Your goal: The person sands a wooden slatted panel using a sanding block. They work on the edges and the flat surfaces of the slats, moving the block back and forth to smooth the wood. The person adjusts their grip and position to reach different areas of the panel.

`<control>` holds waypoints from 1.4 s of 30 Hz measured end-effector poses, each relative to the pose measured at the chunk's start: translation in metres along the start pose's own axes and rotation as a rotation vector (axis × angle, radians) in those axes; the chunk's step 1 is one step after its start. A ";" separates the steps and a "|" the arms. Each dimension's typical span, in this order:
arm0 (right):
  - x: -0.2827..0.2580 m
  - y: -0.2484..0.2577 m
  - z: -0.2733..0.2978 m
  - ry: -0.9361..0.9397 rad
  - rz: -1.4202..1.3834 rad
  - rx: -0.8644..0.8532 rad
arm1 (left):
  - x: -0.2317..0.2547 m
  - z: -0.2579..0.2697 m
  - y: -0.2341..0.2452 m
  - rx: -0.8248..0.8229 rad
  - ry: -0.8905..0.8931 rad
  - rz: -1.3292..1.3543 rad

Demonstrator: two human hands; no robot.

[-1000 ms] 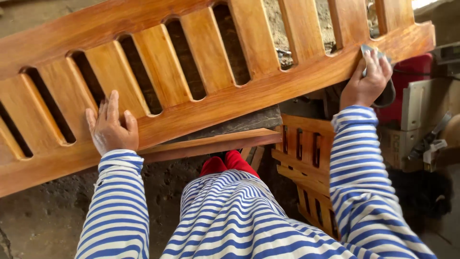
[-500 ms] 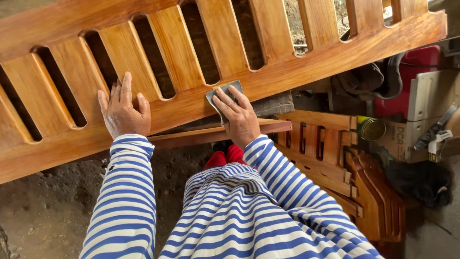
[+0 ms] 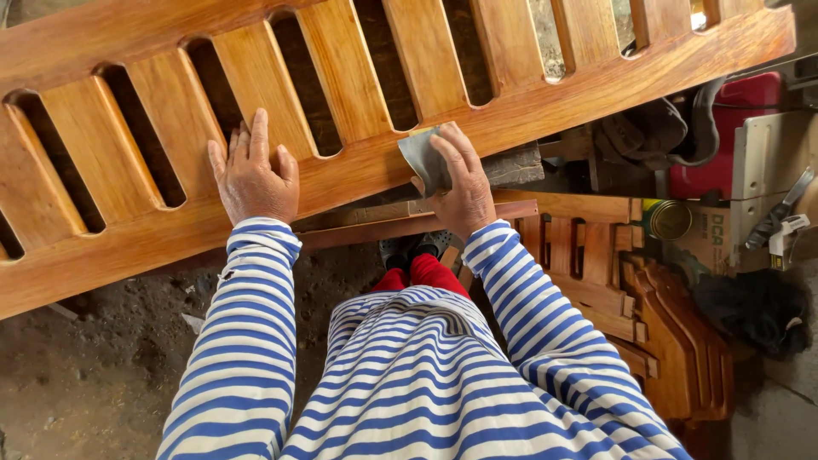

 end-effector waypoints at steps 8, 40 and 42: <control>-0.072 -0.078 0.045 0.488 0.311 -0.070 | 0.000 0.003 -0.002 -0.031 0.021 0.006; 0.151 0.195 -0.092 0.085 0.410 0.388 | 0.045 -0.006 -0.001 -0.040 0.372 -0.115; 0.213 0.236 -0.103 0.088 0.419 0.424 | 0.050 -0.016 0.008 -0.042 0.375 -0.115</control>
Point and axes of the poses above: each hand's wrist, its own z-axis away from the middle knuckle, its own y-axis out of the back of the hand, x = y × z, the point moved 9 cm from there along -z, towards the middle knuckle, and after that the axes turned 11 degrees about -y, right-handed, at the moved point
